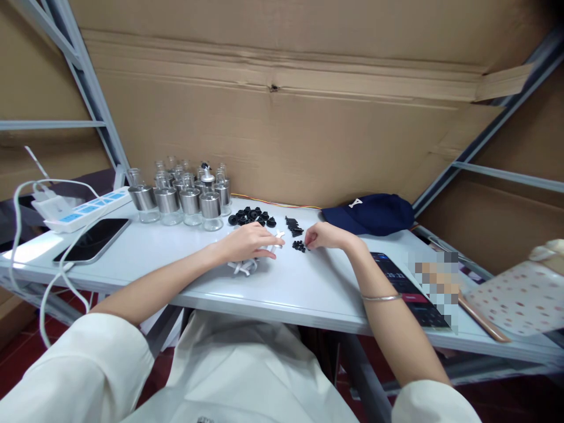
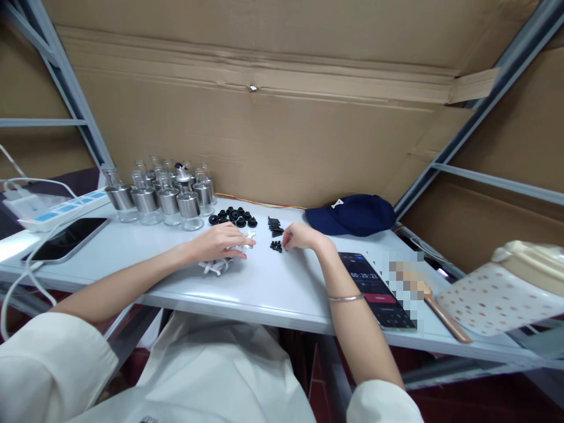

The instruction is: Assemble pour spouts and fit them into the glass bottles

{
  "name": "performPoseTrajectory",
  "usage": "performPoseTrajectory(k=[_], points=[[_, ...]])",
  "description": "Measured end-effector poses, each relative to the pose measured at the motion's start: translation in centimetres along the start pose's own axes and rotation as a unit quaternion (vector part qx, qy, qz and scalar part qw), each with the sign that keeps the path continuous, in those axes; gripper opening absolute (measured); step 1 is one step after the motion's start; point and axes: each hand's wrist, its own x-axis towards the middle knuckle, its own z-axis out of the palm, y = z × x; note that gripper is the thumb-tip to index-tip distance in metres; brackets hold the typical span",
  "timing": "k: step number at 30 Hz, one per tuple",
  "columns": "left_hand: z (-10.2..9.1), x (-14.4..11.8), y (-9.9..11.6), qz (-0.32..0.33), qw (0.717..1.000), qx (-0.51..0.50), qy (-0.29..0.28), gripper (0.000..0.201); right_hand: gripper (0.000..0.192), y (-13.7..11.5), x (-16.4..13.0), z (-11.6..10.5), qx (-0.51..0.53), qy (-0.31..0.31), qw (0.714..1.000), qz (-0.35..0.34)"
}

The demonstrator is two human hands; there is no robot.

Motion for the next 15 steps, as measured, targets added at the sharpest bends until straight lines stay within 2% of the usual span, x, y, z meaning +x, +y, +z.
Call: performPoseTrajectory(k=[6, 10, 15], points=[[-0.13, -0.03, 0.11, 0.017, 1.0, 0.005, 0.01, 0.029, 0.011, 0.03, -0.1, 0.11, -0.003, -0.023, 0.999, 0.034], [-0.22, 0.01, 0.14, 0.016, 1.0, 0.004, 0.013, 0.03, 0.013, -0.25, -0.35, 0.08, -0.003, -0.035, 0.999, 0.013], [-0.24, 0.02, 0.14, 0.005, 1.0, 0.006, 0.0, 0.03, 0.019, -0.38, -0.63, -0.2, 0.003, 0.001, 1.0, -0.003]])
